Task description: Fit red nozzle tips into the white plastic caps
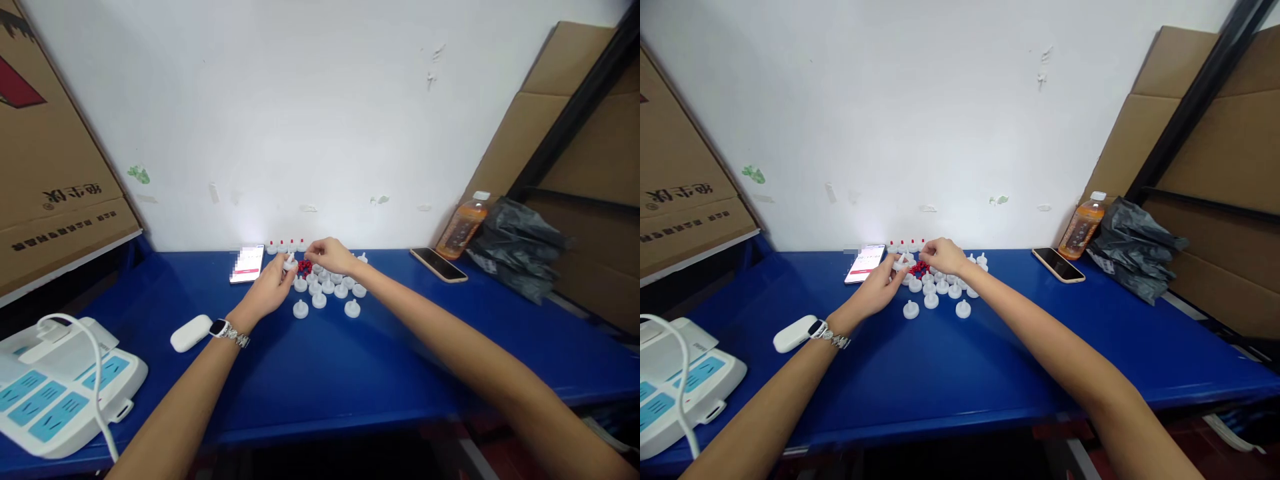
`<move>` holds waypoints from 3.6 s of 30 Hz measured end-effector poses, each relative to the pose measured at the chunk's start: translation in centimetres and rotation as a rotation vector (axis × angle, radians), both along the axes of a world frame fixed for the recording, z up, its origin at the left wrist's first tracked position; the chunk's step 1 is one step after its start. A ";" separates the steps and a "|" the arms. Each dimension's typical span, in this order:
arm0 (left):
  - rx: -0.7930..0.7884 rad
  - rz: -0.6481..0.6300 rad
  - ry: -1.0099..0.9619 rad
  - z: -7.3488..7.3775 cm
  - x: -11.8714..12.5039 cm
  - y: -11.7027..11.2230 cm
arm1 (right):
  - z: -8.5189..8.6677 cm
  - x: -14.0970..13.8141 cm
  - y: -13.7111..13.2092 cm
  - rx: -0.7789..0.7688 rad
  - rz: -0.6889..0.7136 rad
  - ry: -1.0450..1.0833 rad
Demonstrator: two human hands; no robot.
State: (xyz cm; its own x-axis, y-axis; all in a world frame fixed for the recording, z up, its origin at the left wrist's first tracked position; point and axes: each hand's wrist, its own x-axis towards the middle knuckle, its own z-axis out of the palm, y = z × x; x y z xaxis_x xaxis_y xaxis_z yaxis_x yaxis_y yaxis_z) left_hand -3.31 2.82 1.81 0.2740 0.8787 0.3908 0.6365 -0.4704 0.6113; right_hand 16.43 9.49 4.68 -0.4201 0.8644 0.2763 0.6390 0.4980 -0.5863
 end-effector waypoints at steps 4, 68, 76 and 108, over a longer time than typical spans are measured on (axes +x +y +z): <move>0.014 0.012 0.046 -0.1 -0.6 0.2 | 0.6 -0.9 1.0 -0.034 -0.066 -0.400; 0.023 -0.126 0.087 -0.4 1.3 -1.2 | -1.7 1.9 -6.1 -0.248 0.020 0.842; 0.025 -0.156 0.089 0.3 2.4 -2.3 | -2.2 0.7 -6.7 -0.316 0.046 0.973; 0.114 -0.113 0.085 -0.1 2.6 -1.9 | -0.3 2.5 -5.6 -0.277 0.138 0.719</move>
State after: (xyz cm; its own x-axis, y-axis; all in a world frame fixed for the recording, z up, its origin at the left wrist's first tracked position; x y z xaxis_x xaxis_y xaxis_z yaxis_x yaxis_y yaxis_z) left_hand -0.75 0.88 1.69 0.4052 0.7916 0.4574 0.6226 -0.6053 0.4960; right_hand 18.95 3.87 4.41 -0.3283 0.8946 0.3030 -0.0017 0.3202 -0.9474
